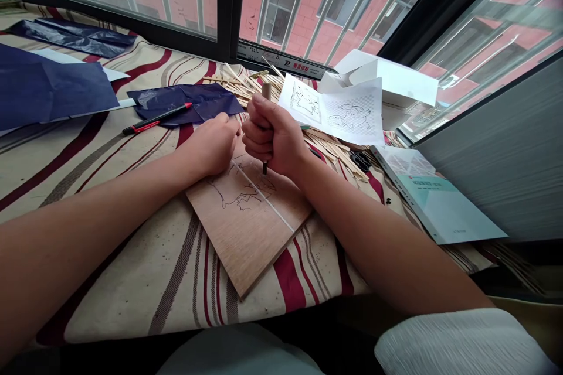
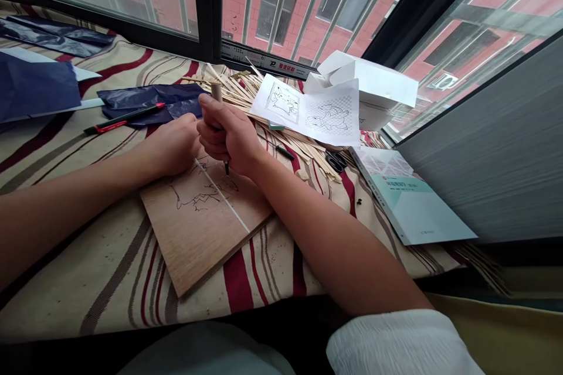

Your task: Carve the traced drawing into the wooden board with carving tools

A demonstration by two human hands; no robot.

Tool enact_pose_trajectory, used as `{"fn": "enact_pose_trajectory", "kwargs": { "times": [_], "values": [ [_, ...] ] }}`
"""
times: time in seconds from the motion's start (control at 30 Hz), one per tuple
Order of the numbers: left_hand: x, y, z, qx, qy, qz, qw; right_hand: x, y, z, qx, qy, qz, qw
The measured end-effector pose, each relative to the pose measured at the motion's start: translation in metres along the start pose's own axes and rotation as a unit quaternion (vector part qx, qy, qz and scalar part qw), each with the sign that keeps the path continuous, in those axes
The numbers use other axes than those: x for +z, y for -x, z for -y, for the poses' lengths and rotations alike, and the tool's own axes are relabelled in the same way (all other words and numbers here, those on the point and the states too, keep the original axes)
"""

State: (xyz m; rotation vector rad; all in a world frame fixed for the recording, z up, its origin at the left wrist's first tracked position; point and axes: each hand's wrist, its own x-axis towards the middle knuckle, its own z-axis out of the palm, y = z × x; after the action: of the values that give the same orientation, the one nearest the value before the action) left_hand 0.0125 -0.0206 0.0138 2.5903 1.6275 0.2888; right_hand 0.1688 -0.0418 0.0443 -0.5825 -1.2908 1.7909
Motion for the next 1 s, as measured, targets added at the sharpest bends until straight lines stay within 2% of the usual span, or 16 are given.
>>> {"fn": "enact_pose_trajectory", "kwargs": {
  "times": [0.1,0.23,0.4,0.57,0.77,0.87,1.0],
  "values": [
    [-0.005,0.002,-0.005,-0.015,-0.063,0.043,0.997,0.011,0.002,-0.003,-0.027,0.019,-0.073,0.997],
    [-0.009,0.005,-0.009,-0.015,-0.059,0.033,0.998,0.018,0.001,-0.006,-0.040,0.028,-0.123,0.991],
    [-0.008,0.005,-0.010,-0.048,-0.026,0.016,0.998,0.017,0.002,-0.005,-0.052,0.012,-0.154,0.987],
    [-0.005,0.003,-0.009,-0.042,-0.023,0.003,0.999,0.017,0.002,-0.008,-0.067,0.027,-0.162,0.984],
    [-0.006,0.005,-0.009,-0.029,-0.033,0.011,0.999,0.022,-0.006,-0.019,-0.111,0.073,-0.201,0.971],
    [-0.005,0.004,-0.007,-0.022,-0.031,0.005,0.999,0.020,-0.007,-0.019,-0.077,0.079,-0.179,0.978],
    [-0.004,0.002,-0.005,0.005,-0.019,0.003,1.000,0.014,-0.002,-0.011,0.013,0.029,-0.060,0.998]
  ]
}}
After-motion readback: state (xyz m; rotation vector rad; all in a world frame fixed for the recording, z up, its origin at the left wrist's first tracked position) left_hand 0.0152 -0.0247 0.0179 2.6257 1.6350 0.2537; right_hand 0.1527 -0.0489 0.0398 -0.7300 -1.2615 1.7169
